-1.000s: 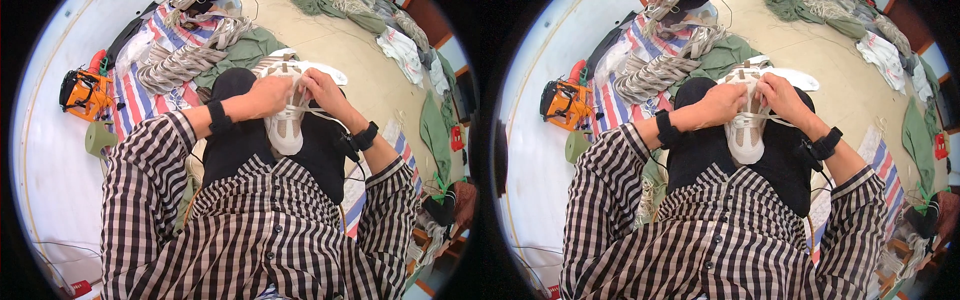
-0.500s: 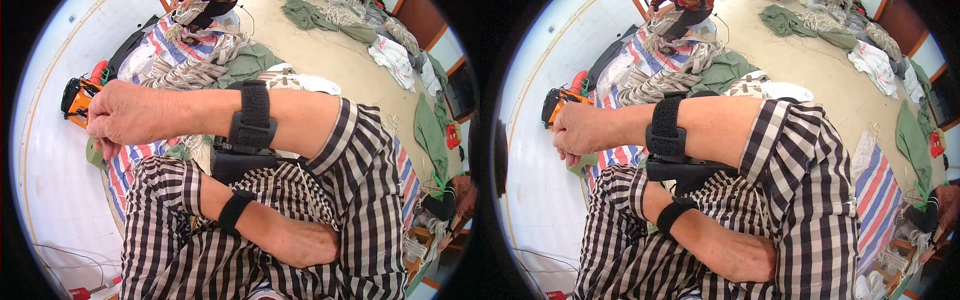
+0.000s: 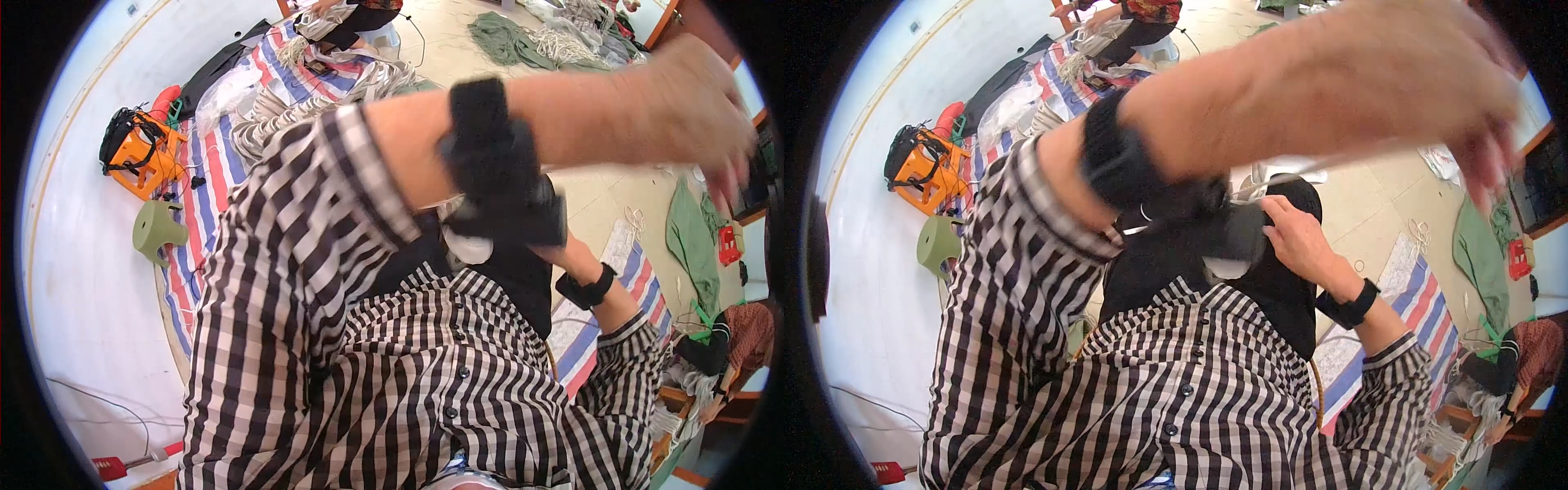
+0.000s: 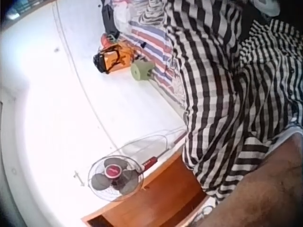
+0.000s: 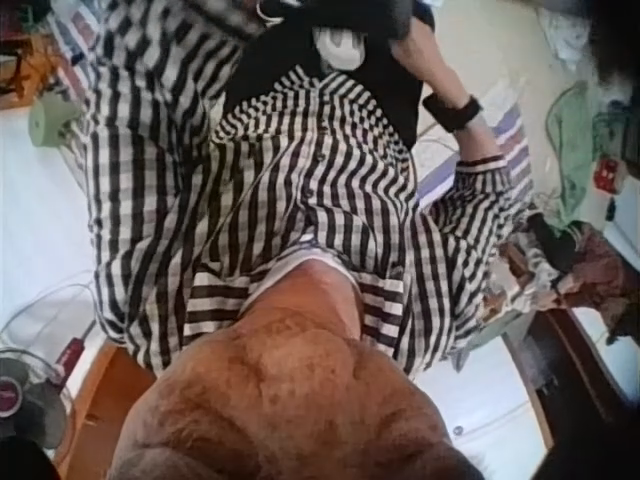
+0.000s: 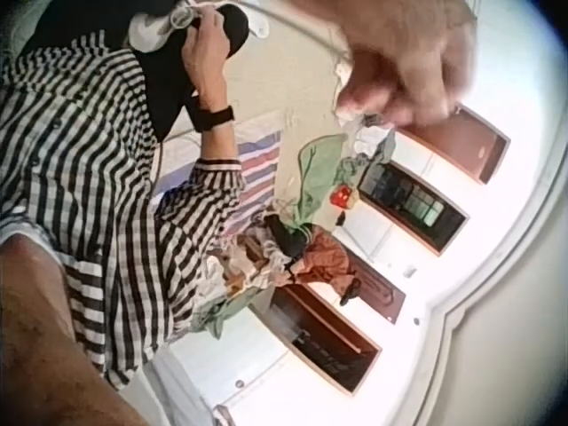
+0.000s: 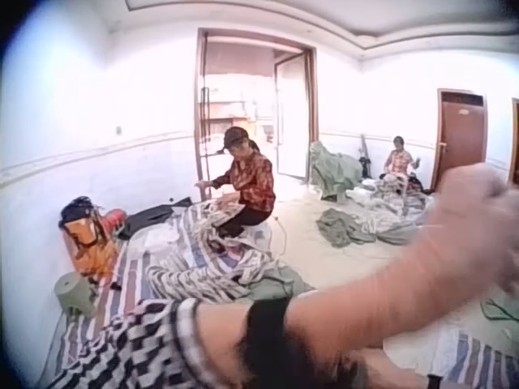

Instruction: Threading laces through the eyelets of white sneakers.

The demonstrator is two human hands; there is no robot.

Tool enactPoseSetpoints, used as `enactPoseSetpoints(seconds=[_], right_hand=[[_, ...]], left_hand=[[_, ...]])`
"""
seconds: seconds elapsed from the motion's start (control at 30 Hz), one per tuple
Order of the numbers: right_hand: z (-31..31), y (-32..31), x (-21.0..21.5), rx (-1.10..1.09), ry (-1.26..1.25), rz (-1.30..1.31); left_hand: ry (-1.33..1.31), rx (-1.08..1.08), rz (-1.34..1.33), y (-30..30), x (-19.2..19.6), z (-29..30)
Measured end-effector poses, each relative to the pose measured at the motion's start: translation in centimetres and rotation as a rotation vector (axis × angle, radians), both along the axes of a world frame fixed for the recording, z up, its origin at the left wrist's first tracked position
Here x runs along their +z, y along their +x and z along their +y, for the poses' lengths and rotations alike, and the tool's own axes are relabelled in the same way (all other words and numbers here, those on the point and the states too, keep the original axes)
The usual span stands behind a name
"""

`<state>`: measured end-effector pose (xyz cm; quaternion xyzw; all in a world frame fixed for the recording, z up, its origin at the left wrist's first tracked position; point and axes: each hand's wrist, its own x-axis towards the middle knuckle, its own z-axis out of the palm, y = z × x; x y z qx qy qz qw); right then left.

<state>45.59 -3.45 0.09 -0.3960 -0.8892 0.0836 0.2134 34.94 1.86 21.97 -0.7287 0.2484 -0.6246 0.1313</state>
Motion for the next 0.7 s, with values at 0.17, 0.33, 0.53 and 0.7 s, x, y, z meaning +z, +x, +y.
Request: enactPoseSetpoints(seconds=[0.17,0.33,0.53,0.7], right_hand=[[0.8,-2.0,-0.9,-0.185,-0.093,0.126],[2.7,-2.3,-2.7,-0.169,-0.012,0.090],[3.2,-1.4,-2.7,-0.256,-0.312,0.610],[1.4,0.9,0.0,-0.417,-0.598,0.693]], left_hand=[[-1.039,0.570,0.786,-5.9,-6.8,9.3],[-1.217,0.740,0.800,-15.2,-17.4,5.3],[-1.107,0.892,0.869,-17.1,-23.8,-1.2],[-1.222,1.000,1.119,-17.0,-25.2,-0.4]])
